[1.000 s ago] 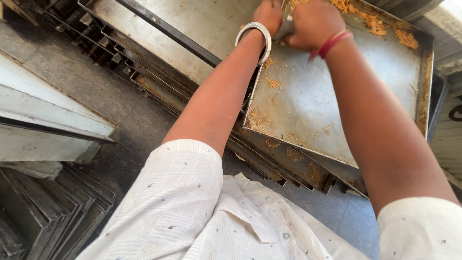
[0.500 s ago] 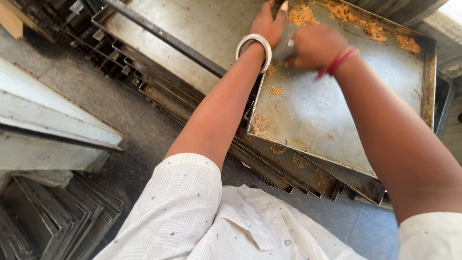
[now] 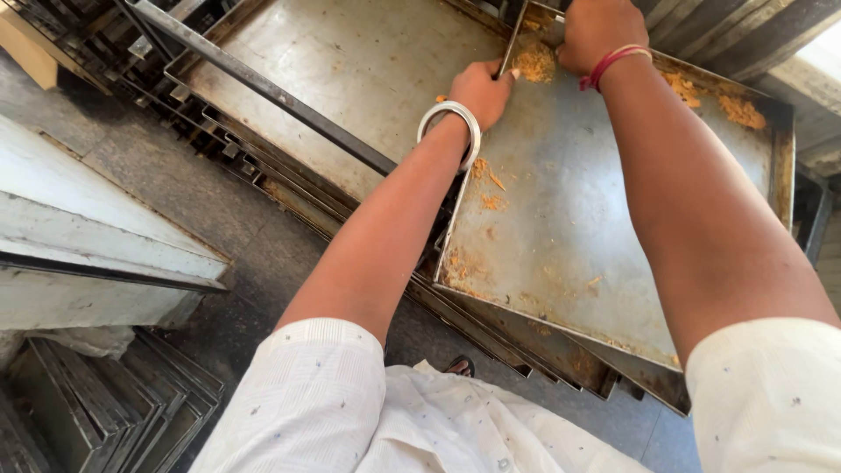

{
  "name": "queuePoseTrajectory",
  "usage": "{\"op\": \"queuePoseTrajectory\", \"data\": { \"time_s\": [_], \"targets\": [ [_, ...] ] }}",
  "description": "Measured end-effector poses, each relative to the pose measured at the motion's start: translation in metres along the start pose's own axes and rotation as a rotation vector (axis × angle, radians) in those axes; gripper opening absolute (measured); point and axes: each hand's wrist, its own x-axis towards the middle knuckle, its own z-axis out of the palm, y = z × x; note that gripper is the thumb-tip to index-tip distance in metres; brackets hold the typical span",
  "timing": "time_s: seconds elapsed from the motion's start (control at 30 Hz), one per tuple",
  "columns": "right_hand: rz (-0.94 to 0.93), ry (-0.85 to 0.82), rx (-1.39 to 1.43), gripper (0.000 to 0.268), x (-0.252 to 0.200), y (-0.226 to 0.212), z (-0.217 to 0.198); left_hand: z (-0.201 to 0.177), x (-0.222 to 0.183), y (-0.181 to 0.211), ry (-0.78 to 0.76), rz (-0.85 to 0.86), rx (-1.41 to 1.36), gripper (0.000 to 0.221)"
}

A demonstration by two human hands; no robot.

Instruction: The person scrapes crumbs and food residue from metal baking trays using a handheld metal scraper and stacks them.

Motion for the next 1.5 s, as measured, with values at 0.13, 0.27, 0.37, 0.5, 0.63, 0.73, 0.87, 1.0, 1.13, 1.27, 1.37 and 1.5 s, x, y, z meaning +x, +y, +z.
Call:
{"op": "queuePoseTrajectory", "data": {
  "time_s": [0.13,0.27,0.37,0.5,0.63,0.73,0.87,1.0,1.13,1.27,1.37,1.5],
  "targets": [
    [0.028,-0.076,0.002,0.028,0.027,0.003,0.002,-0.010,-0.002,0.009,-0.007,0.009,0.018,0.045],
    [-0.060,-0.101,0.031,0.036,0.023,0.014,-0.001,-0.007,-0.003,0.005,-0.054,-0.048,-0.015,0.045],
    [-0.101,-0.125,-0.004,0.035,-0.001,0.014,-0.003,0.004,0.008,-0.002,-0.020,0.016,-0.030,0.046],
    [-0.168,-0.140,0.025,0.035,-0.034,-0.003,-0.022,0.012,0.018,-0.014,0.009,0.053,-0.036,0.048],
    [-0.186,-0.193,-0.025,0.036,-0.056,-0.021,-0.037,0.017,0.022,-0.015,0.012,0.043,-0.070,0.048],
    [-0.119,-0.108,0.009,0.026,-0.048,-0.027,-0.033,0.016,0.021,-0.013,0.011,0.036,-0.047,0.048],
    [-0.065,-0.034,-0.011,0.031,-0.004,-0.029,-0.016,0.006,0.013,-0.007,-0.008,0.033,-0.053,0.050],
    [-0.087,-0.026,-0.016,0.028,0.032,-0.015,-0.002,-0.006,0.005,0.001,-0.062,-0.021,-0.015,0.049],
    [-0.111,-0.052,0.009,0.032,0.036,-0.011,-0.007,-0.011,-0.001,0.008,-0.091,-0.027,-0.067,0.050],
    [-0.098,-0.229,-0.020,0.039,0.012,-0.028,-0.033,-0.011,-0.004,0.011,-0.036,0.012,-0.004,0.055],
    [-0.136,-0.268,0.056,0.040,-0.020,-0.040,-0.044,-0.014,-0.006,0.015,-0.011,-0.011,-0.003,0.063],
    [-0.142,-0.199,-0.024,0.027,-0.038,-0.046,-0.039,-0.015,-0.012,0.018,-0.018,-0.010,-0.015,0.065]
  ]
}}
